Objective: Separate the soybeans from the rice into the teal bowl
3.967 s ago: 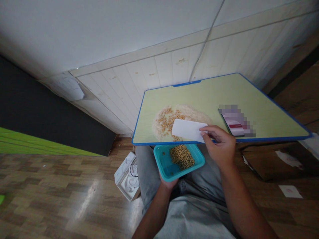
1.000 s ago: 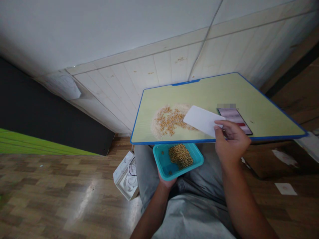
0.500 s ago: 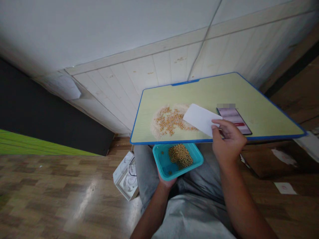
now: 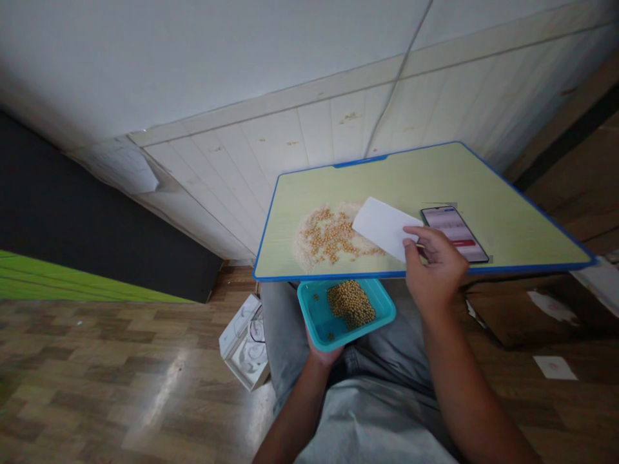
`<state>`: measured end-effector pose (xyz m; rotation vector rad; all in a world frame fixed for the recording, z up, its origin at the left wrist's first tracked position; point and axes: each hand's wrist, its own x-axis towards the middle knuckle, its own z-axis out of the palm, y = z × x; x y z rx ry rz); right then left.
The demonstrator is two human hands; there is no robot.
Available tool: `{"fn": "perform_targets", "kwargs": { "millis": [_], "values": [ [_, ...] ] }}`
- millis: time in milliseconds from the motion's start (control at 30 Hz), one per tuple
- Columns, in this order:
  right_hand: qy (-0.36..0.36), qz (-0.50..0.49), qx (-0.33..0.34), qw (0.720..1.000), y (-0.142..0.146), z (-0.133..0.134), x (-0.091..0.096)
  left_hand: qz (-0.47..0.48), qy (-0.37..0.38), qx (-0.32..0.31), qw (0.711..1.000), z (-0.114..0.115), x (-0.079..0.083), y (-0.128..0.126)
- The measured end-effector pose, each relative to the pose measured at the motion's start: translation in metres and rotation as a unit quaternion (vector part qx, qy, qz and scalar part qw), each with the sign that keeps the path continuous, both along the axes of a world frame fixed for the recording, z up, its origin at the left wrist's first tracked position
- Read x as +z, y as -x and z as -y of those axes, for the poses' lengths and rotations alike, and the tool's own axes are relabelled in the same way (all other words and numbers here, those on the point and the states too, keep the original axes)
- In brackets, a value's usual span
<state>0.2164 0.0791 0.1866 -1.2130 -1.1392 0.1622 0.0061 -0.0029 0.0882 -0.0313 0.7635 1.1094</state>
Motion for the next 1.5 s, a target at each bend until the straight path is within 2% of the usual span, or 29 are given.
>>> {"fn": "perform_targets", "kwargs": {
  "millis": [133,267,367,533,700,833,1033,1167,1367,1500],
  "values": [
    [-0.02,0.027,-0.011,0.999,0.0,-0.014,0.005,0.016,-0.005,-0.006,1.0,0.002,-0.007,0.002],
    [-0.018,0.047,0.026,0.998,0.0,-0.021,0.007,0.025,-0.012,-0.01,1.0,0.004,-0.015,0.004],
    [-0.015,0.047,0.04,0.998,0.0,-0.022,0.008,0.034,-0.017,-0.008,0.999,0.004,-0.019,0.003],
    [-0.021,0.044,0.018,0.999,0.001,-0.02,0.008,0.047,-0.026,-0.008,0.999,0.004,-0.021,0.002],
    [-0.001,0.045,0.06,0.997,0.003,-0.017,0.01,0.051,-0.029,0.0,0.998,0.003,-0.024,0.004],
    [-0.007,0.037,0.034,0.999,0.004,-0.014,0.01,0.029,-0.039,-0.017,0.999,0.004,-0.027,0.006],
    [0.01,0.033,0.069,0.997,0.006,-0.011,0.008,-0.006,-0.034,-0.02,0.999,0.002,-0.014,0.001],
    [0.007,0.028,0.049,0.998,0.007,-0.009,0.008,-0.008,-0.026,-0.016,0.999,0.002,-0.004,-0.001],
    [0.028,0.03,0.086,0.995,0.007,-0.005,0.008,-0.011,-0.039,-0.02,0.999,0.004,-0.007,0.0],
    [0.018,0.009,0.062,0.998,0.008,-0.003,0.006,0.0,-0.03,-0.008,1.0,0.003,-0.008,0.001]
  ]
}}
